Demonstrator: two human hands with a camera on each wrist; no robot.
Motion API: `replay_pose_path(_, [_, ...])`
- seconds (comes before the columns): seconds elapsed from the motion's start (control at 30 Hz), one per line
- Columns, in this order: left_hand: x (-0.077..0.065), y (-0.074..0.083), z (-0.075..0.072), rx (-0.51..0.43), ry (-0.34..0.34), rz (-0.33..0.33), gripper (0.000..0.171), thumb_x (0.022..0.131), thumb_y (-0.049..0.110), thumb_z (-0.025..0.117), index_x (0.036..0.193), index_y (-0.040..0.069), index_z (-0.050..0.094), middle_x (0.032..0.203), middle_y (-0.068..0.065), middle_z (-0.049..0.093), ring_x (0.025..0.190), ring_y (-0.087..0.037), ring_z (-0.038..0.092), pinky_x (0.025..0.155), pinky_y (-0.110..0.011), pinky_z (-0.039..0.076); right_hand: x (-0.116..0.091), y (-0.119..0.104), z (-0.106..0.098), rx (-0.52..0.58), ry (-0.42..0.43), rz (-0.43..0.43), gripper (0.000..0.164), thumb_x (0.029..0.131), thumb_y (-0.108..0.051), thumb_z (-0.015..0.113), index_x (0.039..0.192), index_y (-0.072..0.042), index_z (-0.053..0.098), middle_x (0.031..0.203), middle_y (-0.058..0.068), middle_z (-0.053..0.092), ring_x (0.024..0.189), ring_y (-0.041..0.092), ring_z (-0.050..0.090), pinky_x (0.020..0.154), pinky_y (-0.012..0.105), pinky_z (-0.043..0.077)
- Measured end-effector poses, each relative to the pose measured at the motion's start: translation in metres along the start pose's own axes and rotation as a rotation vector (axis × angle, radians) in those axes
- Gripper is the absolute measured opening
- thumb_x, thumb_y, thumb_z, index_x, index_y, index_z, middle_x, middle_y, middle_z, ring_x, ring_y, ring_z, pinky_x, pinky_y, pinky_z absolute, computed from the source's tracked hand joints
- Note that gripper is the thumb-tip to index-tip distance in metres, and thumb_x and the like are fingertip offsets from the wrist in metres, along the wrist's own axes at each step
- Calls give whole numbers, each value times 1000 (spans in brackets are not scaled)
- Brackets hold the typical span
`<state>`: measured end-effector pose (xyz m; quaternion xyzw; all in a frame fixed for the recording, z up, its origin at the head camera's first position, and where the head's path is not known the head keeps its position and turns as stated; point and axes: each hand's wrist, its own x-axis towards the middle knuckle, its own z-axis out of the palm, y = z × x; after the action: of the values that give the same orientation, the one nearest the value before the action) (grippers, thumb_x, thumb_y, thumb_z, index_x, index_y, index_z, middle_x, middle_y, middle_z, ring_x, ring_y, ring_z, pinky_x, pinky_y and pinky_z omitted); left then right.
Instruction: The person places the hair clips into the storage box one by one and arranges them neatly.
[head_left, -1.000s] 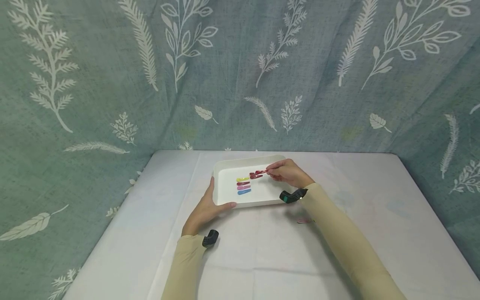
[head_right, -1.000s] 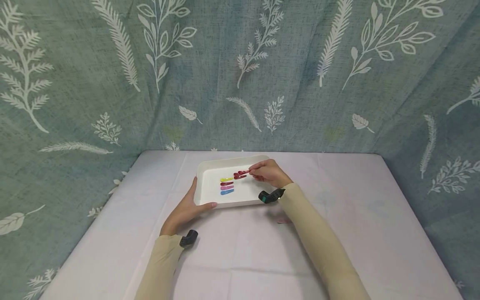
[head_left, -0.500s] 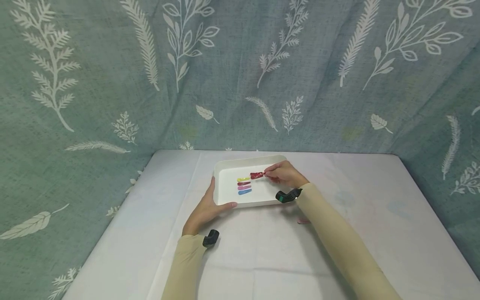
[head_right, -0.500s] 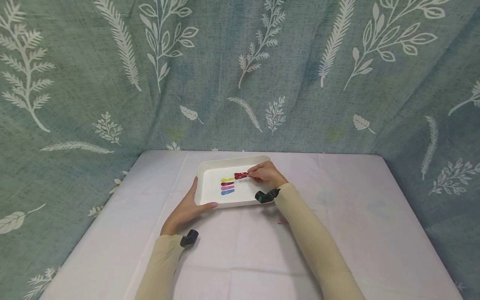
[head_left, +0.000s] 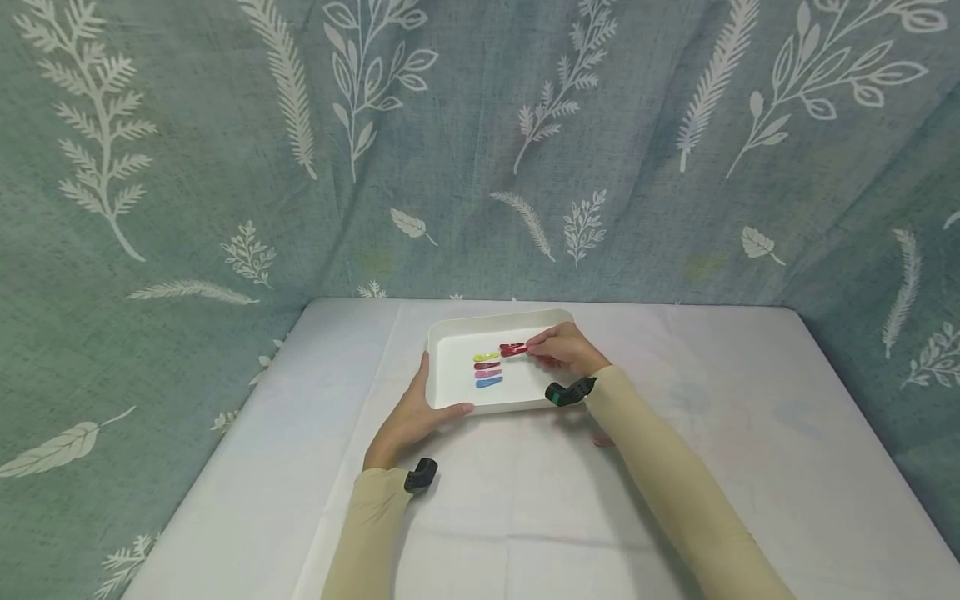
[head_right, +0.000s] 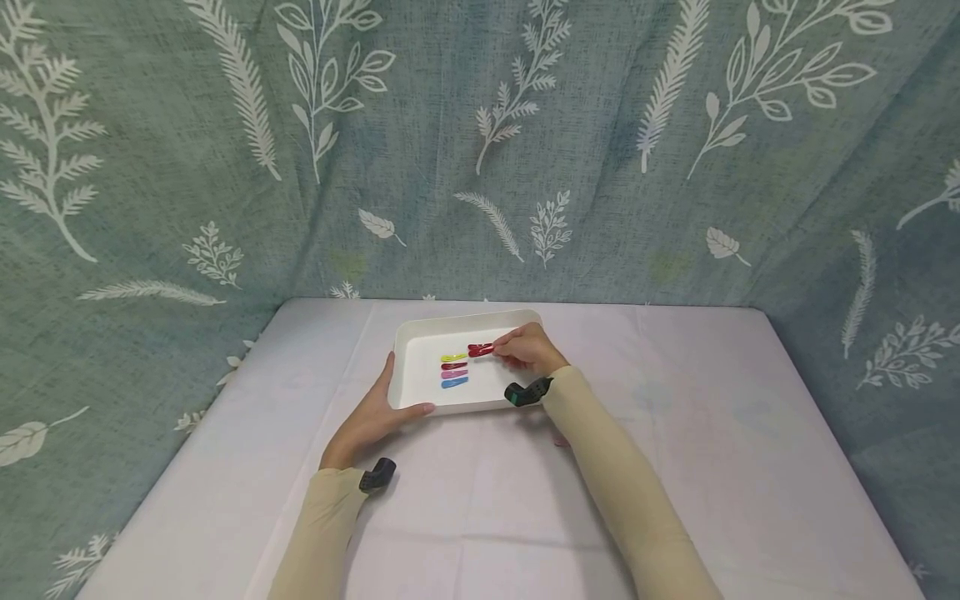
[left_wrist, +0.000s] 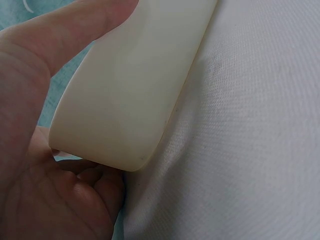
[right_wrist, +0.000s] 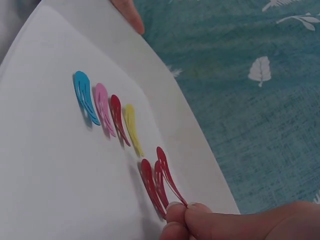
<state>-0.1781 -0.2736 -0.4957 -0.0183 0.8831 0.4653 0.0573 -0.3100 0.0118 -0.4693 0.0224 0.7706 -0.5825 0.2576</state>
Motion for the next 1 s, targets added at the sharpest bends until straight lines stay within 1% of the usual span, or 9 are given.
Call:
replay_pose_path(0.3, [-1, 0, 0, 1, -8, -14, 141, 72, 65, 87, 167, 27, -11, 177, -1, 2, 164, -27, 8, 131, -58, 15, 0, 3, 5, -23, 37, -10, 23, 96, -9, 72, 117, 1, 75, 81, 1, 68, 63, 9, 59, 58, 20, 51])
replay_pose_path(0.47, [-1, 1, -1, -1, -4, 1, 141, 72, 65, 86, 167, 23, -9, 177, -2, 2, 163, -28, 8, 130, -58, 15, 0, 3, 6, -57, 53, -35, 21, 95, -10, 74, 113, 1, 77, 78, 2, 68, 63, 10, 61, 57, 20, 51])
replay_pose_path(0.63, [0, 1, -1, -8, -4, 20, 141, 73, 63, 87, 167, 24, -10, 177, -1, 2, 163, -27, 8, 130, -58, 15, 0, 2, 9, -83, 67, -48, 19, 95, -9, 74, 111, 1, 77, 74, 2, 68, 62, 9, 62, 55, 19, 51])
replay_pose_path(0.8, [0, 1, -1, -4, -5, 18, 141, 73, 62, 87, 167, 22, -10, 177, -3, 2, 163, -28, 8, 130, -58, 14, 0, 1, 11, -103, 76, -69, 18, 94, -7, 74, 109, 3, 77, 71, 1, 68, 59, 8, 62, 53, 19, 51])
replay_pose_path(0.9, [1, 1, -1, -8, -7, 23, 141, 73, 62, 87, 167, 23, -11, 177, -2, 2, 164, -28, 7, 131, -58, 14, -1, 1, 12, -118, 83, -78, 17, 93, -6, 74, 107, 4, 77, 68, 1, 67, 58, 8, 61, 53, 18, 50])
replay_pose_path(1.0, [0, 0, -1, -7, -7, 15, 141, 73, 62, 87, 167, 23, -11, 177, -2, 1, 164, -28, 7, 131, -58, 13, -1, 0, 13, -134, 92, -81, 16, 93, -6, 75, 105, 4, 77, 67, -1, 66, 57, 7, 59, 53, 18, 49])
